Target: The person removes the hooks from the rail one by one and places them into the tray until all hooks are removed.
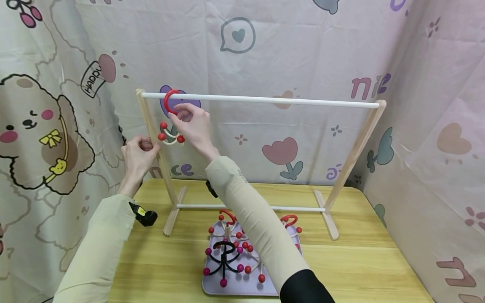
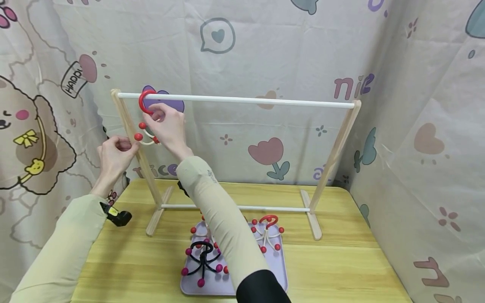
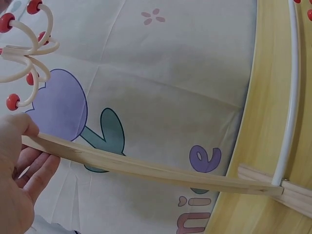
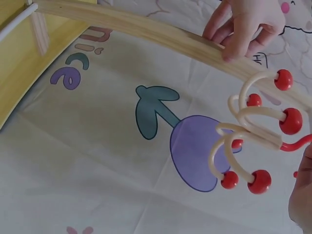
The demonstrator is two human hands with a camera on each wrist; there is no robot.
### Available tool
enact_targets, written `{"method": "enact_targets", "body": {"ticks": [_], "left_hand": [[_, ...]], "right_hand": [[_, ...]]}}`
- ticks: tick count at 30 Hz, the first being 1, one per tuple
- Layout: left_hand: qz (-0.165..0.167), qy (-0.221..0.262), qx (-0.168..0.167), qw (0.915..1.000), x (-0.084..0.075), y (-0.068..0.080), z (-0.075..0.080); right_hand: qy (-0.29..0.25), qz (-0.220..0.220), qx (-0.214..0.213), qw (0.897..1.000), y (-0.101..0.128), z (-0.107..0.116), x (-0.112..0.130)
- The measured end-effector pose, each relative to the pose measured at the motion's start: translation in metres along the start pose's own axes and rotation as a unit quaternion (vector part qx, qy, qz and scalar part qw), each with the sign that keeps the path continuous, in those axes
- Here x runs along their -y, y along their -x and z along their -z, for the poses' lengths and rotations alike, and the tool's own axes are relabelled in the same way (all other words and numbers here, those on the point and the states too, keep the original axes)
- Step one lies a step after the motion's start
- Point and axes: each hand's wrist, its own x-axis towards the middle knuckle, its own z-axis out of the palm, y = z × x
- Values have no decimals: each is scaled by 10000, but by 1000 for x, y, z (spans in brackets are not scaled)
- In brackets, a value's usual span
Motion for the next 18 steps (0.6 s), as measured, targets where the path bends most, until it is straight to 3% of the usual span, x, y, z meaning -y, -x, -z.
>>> {"method": "enact_targets", "body": {"ticks": [18], "left_hand": [[-74,-41,-11,10000,0,-1,1]], "right_hand": [[382,-79,-39,9992,-12,-20,-6]]}}
